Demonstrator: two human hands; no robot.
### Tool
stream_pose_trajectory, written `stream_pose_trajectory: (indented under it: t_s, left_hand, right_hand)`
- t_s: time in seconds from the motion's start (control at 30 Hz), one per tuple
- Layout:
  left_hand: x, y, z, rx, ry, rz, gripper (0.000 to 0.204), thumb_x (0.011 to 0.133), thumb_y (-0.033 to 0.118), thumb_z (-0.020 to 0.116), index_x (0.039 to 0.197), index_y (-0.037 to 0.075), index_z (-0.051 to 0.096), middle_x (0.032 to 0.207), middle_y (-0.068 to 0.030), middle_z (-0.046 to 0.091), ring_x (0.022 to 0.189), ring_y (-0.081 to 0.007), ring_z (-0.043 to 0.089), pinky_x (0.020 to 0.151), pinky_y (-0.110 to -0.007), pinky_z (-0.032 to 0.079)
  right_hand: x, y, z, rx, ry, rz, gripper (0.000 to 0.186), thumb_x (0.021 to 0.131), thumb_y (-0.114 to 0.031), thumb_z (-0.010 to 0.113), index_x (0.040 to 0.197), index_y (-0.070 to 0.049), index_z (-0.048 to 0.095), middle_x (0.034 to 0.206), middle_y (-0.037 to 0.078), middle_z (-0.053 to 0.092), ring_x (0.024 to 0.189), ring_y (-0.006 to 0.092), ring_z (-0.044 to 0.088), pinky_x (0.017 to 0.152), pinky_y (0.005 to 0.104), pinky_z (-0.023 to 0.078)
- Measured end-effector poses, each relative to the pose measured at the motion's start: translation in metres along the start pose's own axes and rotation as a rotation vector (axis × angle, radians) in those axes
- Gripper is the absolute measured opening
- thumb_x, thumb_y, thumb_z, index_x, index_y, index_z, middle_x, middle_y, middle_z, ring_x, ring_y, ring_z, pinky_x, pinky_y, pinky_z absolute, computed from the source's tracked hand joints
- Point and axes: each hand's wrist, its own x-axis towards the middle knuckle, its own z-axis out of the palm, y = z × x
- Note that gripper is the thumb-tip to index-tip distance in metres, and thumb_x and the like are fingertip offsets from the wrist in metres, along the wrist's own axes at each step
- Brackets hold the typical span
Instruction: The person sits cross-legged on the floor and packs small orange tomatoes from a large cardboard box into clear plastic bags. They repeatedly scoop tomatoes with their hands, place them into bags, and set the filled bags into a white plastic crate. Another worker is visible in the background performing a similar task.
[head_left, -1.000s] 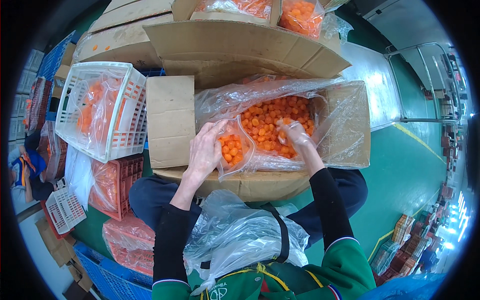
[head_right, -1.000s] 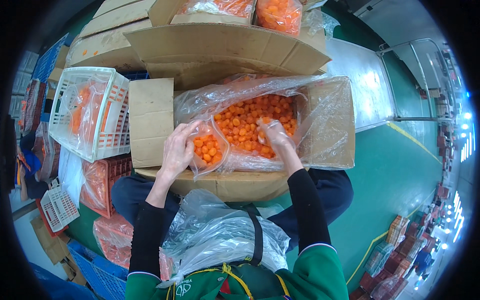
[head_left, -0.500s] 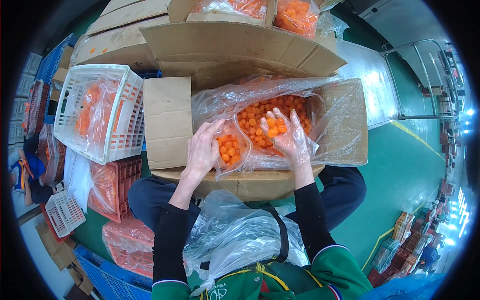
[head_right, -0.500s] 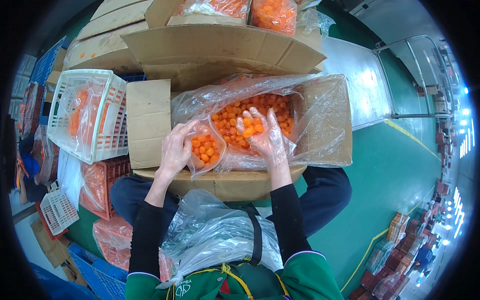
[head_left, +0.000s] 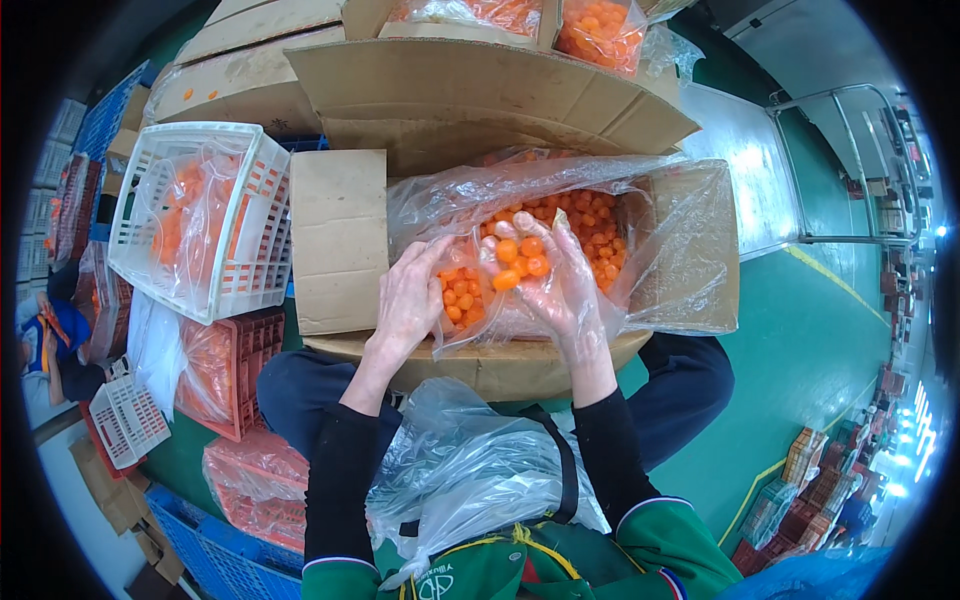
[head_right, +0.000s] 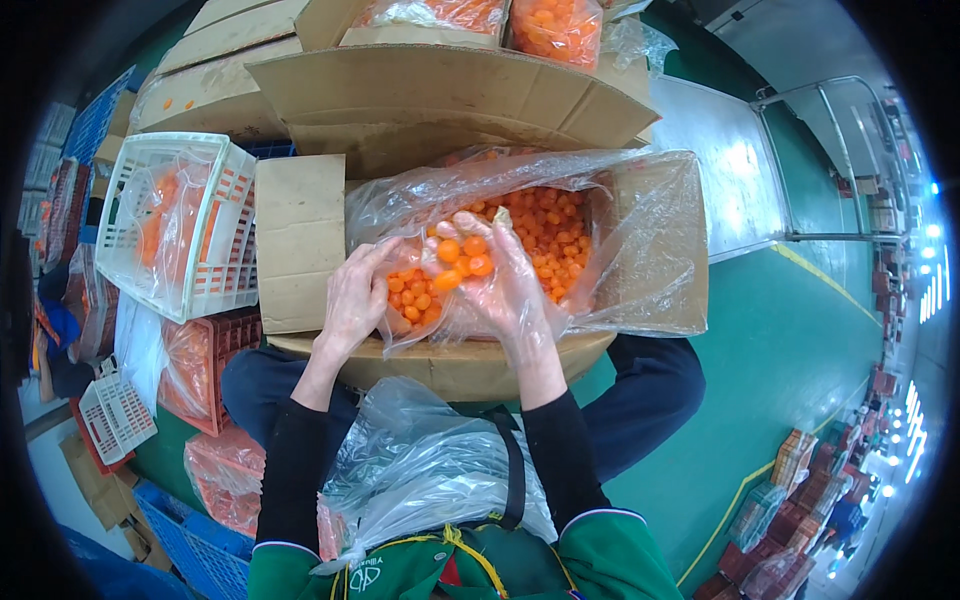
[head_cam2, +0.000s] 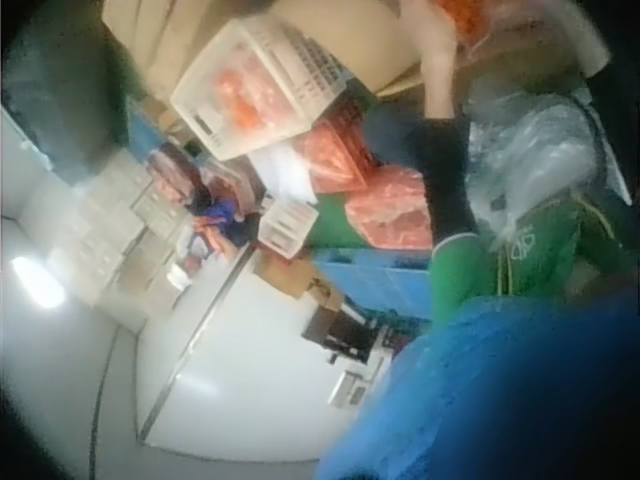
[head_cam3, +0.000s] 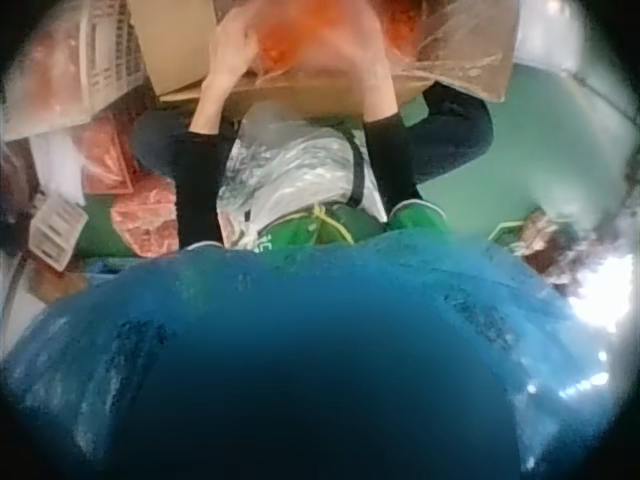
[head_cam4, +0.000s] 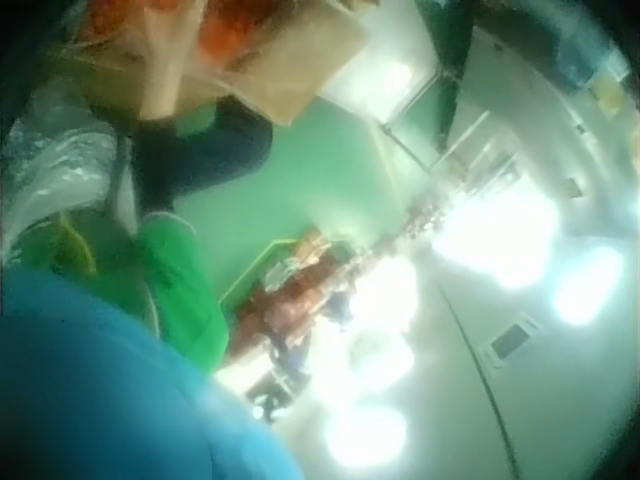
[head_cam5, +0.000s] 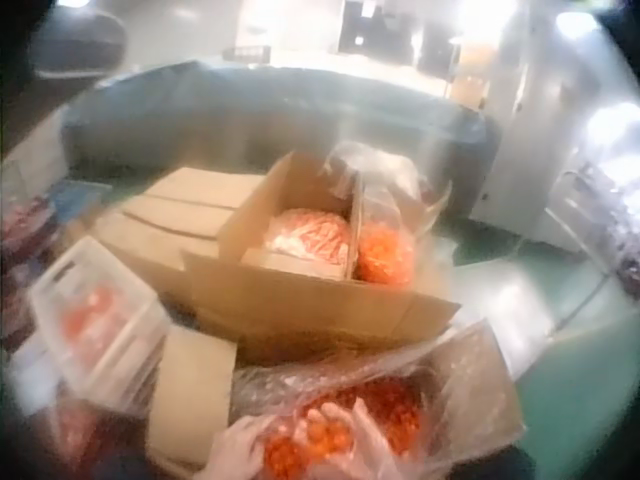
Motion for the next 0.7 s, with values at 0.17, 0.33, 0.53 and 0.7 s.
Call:
stream_pose_trajectory:
  t_s: [0.17, 0.33, 0.53, 0.7]
  left_hand:
    - [-0.005, -0.007, -0.004, 0.025, 0.015, -0.015, 0.056, 0.077, -0.011, 0.047, 0.127, 0.007, 0.063, 0.113, -0.0151, 0.065, 0.105, -0.0361, 0.063, 0.088, -0.043, 0.052]
    - [-0.005, -0.005, -0.007, 0.019, 0.030, -0.022, 0.058, 0.075, -0.011, 0.046, 0.128, 0.007, 0.062, 0.112, -0.0148, 0.065, 0.104, -0.0357, 0.064, 0.087, -0.043, 0.052]
    - [0.000, 0.000, -0.003, 0.006, 0.012, -0.020, 0.059, 0.074, -0.010, 0.047, 0.128, 0.007, 0.062, 0.112, -0.0154, 0.065, 0.103, -0.0366, 0.064, 0.087, -0.043, 0.052]
    - [-0.002, -0.009, -0.003, 0.000, 0.029, -0.009, 0.059, 0.074, -0.010, 0.047, 0.128, 0.007, 0.062, 0.111, -0.0159, 0.065, 0.102, -0.0377, 0.063, 0.087, -0.044, 0.052]
  right_hand:
    - [-0.014, 0.027, 0.042, -0.994, 0.012, -0.192, 0.046, 0.103, -0.040, 0.053, 0.123, 0.000, 0.064, 0.129, 0.013, 0.061, 0.123, 0.0206, 0.054, 0.106, 0.0357, 0.042]
    - [0.025, -0.031, 0.012, -1.712, 0.347, -0.039, 0.053, 0.099, -0.042, 0.057, 0.127, 0.003, 0.061, 0.134, 0.017, 0.058, 0.128, 0.0235, 0.051, 0.108, 0.0348, 0.040]
    - [0.071, -0.004, -0.099, -2.739, 0.395, -0.046, 0.078, 0.087, -0.047, 0.070, 0.140, 0.003, 0.046, 0.142, 0.028, 0.048, 0.137, 0.0438, 0.042, 0.110, 0.0505, 0.037]
    - [0.061, 0.008, -0.098, -2.759, 0.054, 0.090, 0.051, 0.085, -0.029, 0.068, 0.125, 0.001, 0.055, 0.115, 0.023, 0.064, 0.114, 0.0397, 0.060, 0.093, 0.0490, 0.049]
